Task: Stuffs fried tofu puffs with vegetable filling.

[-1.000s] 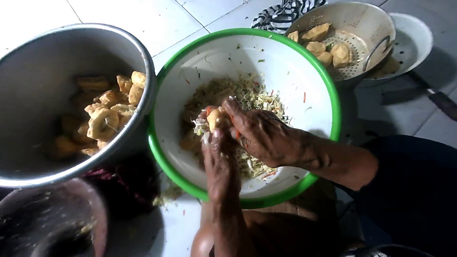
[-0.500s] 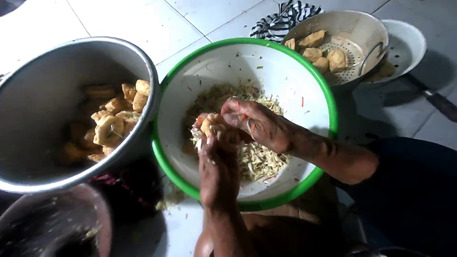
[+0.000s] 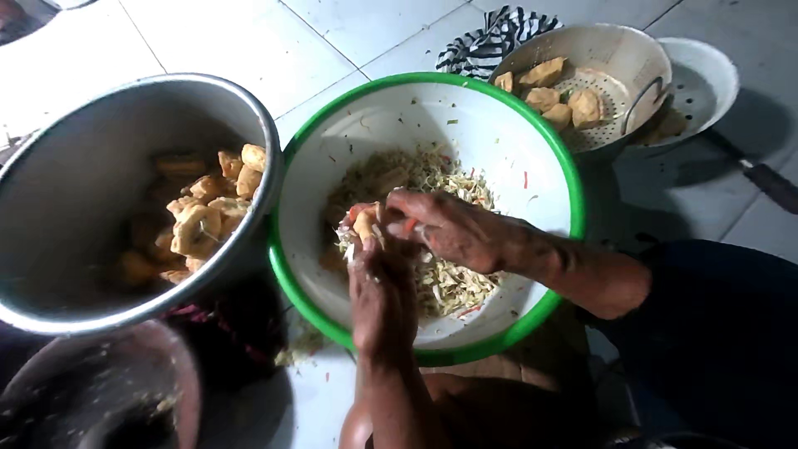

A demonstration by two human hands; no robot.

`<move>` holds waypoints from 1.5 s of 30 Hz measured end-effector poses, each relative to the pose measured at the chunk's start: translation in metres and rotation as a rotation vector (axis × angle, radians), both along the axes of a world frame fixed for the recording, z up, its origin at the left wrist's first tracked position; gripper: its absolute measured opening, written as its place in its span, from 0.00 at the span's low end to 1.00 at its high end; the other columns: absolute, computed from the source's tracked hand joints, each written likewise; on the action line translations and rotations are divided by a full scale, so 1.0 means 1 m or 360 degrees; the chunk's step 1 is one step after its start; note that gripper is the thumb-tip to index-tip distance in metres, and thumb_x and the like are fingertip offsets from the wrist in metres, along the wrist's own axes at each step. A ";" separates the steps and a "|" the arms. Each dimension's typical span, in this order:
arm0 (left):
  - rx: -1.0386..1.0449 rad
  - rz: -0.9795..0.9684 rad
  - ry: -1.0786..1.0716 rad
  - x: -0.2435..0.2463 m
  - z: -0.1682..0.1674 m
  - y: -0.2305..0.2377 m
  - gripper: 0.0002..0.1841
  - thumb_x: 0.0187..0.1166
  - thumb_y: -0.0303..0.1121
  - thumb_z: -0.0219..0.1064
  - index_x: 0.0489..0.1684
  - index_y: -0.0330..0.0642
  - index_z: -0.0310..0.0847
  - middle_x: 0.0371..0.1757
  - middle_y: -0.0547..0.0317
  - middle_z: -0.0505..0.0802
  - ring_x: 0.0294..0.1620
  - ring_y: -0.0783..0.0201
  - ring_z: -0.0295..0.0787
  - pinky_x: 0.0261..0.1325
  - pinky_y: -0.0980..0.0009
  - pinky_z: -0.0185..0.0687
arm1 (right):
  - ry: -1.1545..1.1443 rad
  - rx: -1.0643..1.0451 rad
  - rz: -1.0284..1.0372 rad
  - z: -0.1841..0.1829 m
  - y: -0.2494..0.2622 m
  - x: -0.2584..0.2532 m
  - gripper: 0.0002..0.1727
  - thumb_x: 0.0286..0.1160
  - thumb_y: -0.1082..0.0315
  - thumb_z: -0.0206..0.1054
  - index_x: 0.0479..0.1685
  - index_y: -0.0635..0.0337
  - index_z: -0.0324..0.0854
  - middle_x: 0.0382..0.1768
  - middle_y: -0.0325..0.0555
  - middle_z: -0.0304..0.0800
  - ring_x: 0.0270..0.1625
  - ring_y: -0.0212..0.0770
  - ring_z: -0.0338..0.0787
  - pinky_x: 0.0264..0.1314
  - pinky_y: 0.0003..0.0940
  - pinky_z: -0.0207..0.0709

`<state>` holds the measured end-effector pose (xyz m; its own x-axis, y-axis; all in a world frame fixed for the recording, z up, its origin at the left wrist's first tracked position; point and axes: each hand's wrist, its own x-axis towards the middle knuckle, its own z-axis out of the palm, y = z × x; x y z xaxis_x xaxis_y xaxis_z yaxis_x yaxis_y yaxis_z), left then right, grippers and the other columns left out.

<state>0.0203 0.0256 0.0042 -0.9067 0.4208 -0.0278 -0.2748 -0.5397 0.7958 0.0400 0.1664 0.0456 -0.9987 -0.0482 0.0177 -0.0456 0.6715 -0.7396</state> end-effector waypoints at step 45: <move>-0.0063 -0.0060 -0.0047 -0.003 0.005 0.002 0.18 0.93 0.37 0.38 0.51 0.55 0.78 0.41 0.74 0.90 0.44 0.81 0.88 0.49 0.81 0.86 | 0.0125 0.0415 -0.0177 -0.004 -0.021 0.010 0.17 0.79 0.68 0.64 0.62 0.67 0.78 0.28 0.48 0.85 0.30 0.48 0.89 0.29 0.44 0.80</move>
